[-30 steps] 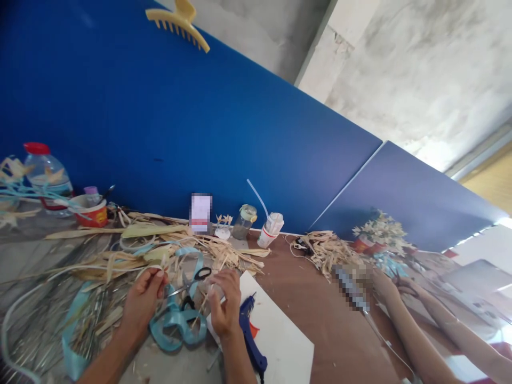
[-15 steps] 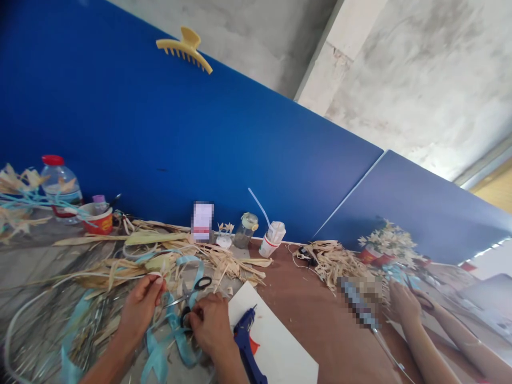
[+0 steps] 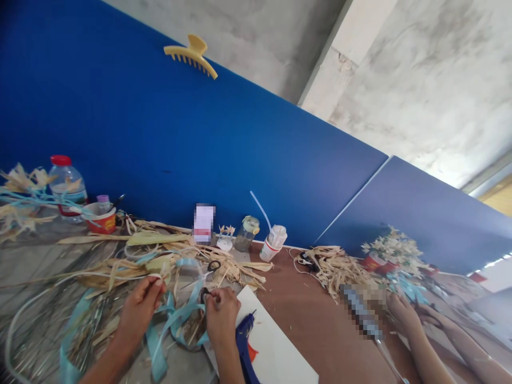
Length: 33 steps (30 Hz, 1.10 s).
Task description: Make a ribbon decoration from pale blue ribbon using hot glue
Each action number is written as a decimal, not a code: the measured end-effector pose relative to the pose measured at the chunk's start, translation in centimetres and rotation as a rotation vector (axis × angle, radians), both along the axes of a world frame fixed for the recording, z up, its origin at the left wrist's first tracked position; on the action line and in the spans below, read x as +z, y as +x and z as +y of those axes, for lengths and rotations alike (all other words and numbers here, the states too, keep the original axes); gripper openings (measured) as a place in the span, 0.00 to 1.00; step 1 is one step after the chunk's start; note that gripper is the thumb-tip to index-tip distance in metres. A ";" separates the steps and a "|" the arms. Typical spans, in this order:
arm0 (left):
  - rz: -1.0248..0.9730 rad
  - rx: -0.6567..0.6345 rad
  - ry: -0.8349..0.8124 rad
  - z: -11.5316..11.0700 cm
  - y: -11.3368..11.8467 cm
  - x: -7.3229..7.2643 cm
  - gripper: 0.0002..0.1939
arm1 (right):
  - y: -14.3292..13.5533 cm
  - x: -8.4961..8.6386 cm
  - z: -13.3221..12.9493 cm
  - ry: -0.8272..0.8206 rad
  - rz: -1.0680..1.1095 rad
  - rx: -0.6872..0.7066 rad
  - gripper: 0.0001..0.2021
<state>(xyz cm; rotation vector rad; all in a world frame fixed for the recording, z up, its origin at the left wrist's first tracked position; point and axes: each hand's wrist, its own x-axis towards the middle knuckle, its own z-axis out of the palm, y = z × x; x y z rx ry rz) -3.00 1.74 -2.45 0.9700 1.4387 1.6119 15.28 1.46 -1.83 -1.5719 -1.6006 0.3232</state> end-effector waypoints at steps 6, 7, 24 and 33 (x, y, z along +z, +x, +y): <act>0.065 -0.114 0.013 -0.2 0.4 -0.4 0.14 | 1.0 -1.1 0.9 0.064 0.043 -0.212 0.07; 0.072 -0.121 0.018 -0.3 0.4 -0.4 0.14 | 1.1 -1.3 1.0 0.065 0.017 -0.240 0.07; 0.119 -0.103 0.022 -0.4 0.3 0.3 0.14 | -2.3 2.9 -2.4 -0.044 -0.323 0.562 0.13; 0.154 -0.091 0.010 -0.3 0.3 0.5 0.15 | -2.5 2.8 -2.3 0.005 -0.323 0.506 0.16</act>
